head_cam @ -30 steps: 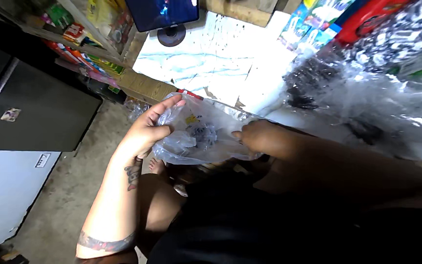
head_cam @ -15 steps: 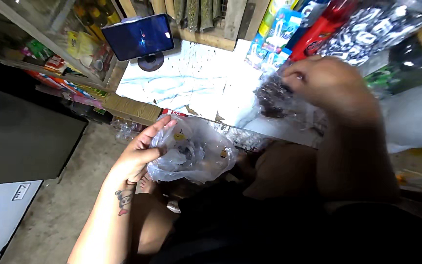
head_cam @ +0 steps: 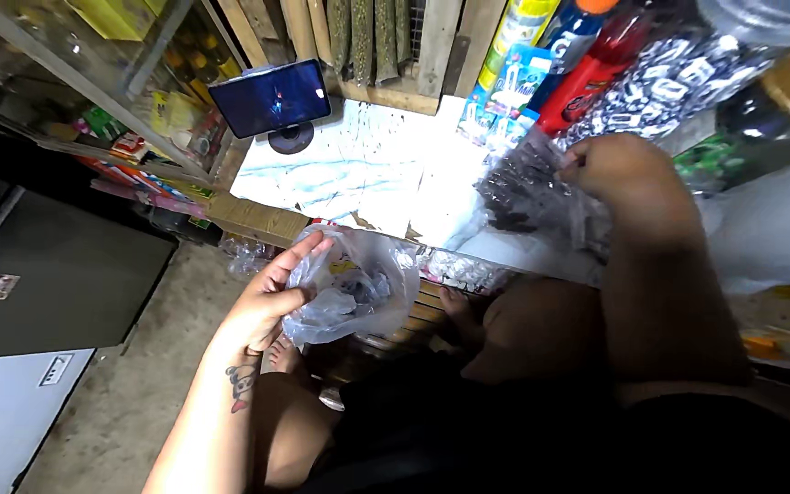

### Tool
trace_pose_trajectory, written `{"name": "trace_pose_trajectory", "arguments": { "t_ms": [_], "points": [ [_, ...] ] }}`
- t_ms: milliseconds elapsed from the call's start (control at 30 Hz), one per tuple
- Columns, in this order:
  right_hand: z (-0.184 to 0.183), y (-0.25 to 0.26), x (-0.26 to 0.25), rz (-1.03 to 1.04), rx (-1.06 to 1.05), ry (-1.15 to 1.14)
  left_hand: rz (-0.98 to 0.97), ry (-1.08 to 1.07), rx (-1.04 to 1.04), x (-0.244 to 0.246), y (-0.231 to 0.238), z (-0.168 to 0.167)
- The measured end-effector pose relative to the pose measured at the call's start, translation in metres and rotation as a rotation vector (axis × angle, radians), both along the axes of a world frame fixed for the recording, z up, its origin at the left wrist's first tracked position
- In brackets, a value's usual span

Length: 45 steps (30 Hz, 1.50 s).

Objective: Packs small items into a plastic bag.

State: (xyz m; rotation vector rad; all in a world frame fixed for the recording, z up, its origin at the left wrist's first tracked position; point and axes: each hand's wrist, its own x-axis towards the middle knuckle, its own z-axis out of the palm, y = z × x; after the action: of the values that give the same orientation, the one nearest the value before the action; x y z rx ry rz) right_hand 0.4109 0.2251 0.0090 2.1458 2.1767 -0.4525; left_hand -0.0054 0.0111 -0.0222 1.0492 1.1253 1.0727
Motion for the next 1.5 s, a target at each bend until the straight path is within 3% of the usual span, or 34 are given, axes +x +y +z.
{"name": "trace_pose_trajectory", "arguments": {
  "t_ms": [200, 600, 800, 933, 1033, 1233, 1500],
  "points": [
    [0.008, -0.005, -0.009, 0.009, 0.108, 0.093, 0.012, 0.026, -0.054, 0.001, -0.001, 0.008],
    [-0.006, -0.007, -0.016, 0.249, 0.334, 0.33, -0.032, 0.068, -0.036, 0.005, 0.0, 0.007],
    [-0.006, -0.029, -0.049, 0.385, 0.654, 0.757, -0.024, 0.106, -0.009, 0.011, -0.002, 0.003],
    [-0.001, -0.054, -0.078, 0.51, 0.51, 1.245, -0.057, 0.067, -0.028, 0.018, 0.0, 0.005],
    [0.002, -0.076, -0.098, 0.558, 0.315, 1.441, -0.061, 0.039, -0.022, 0.025, 0.001, 0.003],
    [-0.012, -0.102, -0.124, 0.716, 0.094, 1.453, -0.074, -0.001, -0.008, 0.027, -0.003, 0.003],
    [-0.022, -0.117, -0.14, 0.694, -0.011, 1.357, -0.075, -0.084, 0.041, 0.028, -0.008, 0.009]
  ]
}}
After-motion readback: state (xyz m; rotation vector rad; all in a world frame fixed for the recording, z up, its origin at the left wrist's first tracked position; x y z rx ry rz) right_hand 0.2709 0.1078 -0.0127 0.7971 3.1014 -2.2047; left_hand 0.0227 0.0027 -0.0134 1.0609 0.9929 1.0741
